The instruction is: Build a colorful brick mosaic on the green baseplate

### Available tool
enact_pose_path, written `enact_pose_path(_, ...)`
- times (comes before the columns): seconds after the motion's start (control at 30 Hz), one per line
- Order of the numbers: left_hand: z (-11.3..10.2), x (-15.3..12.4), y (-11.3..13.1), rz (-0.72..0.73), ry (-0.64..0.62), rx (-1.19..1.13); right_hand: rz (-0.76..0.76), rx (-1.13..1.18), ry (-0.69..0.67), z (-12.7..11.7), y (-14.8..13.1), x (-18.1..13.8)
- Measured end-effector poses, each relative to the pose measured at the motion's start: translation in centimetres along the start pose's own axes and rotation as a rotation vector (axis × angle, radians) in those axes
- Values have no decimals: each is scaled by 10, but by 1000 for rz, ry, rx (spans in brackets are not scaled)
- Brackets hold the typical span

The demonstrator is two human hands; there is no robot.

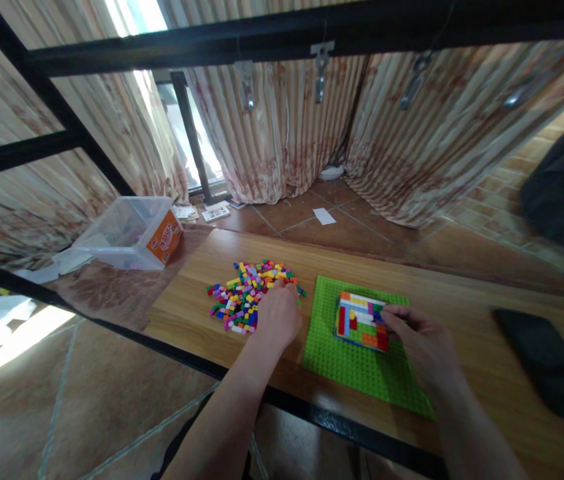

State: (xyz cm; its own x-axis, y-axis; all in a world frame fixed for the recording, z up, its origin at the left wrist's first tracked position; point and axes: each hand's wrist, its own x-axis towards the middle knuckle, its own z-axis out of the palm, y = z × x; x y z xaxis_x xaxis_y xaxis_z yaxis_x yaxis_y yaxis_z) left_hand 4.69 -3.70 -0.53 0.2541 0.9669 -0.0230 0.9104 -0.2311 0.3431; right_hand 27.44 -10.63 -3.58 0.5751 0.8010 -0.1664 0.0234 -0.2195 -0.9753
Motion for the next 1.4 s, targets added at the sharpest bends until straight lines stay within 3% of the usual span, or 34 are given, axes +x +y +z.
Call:
enact_pose_path(0.17,-1,0,-1,51,12,-54,-38,15,21,0,2,1)
enact_pose_path(0.37,-5,-2,4,162,29,-390,-315,-89,235,3,-15,-12)
enact_pose_path(0.43,-3,-5,10,219,11,-595,-387,-45,144,9,-23,-22)
enact_pose_path(0.57,2,-12,26,316,-93,-1010,-407,-50,-176,23,-32,-39)
enact_pose_path(0.7,6,-16,38,327,-189,-1259,-369,-47,-309,26,-32,-42)
enact_pose_path(0.97,8,-13,39,270,-227,-1372,-317,27,-414,19,-34,-39)
enact_pose_path(1.13,4,-16,41,192,-314,-1492,-294,152,-469,16,-35,-42)
enact_pose_path(1.3,-2,-18,43,91,-378,-1597,-233,241,-419,8,-27,-37)
enact_pose_path(1.4,-4,-15,40,44,-301,-1585,-243,273,-336,-4,-24,-28)
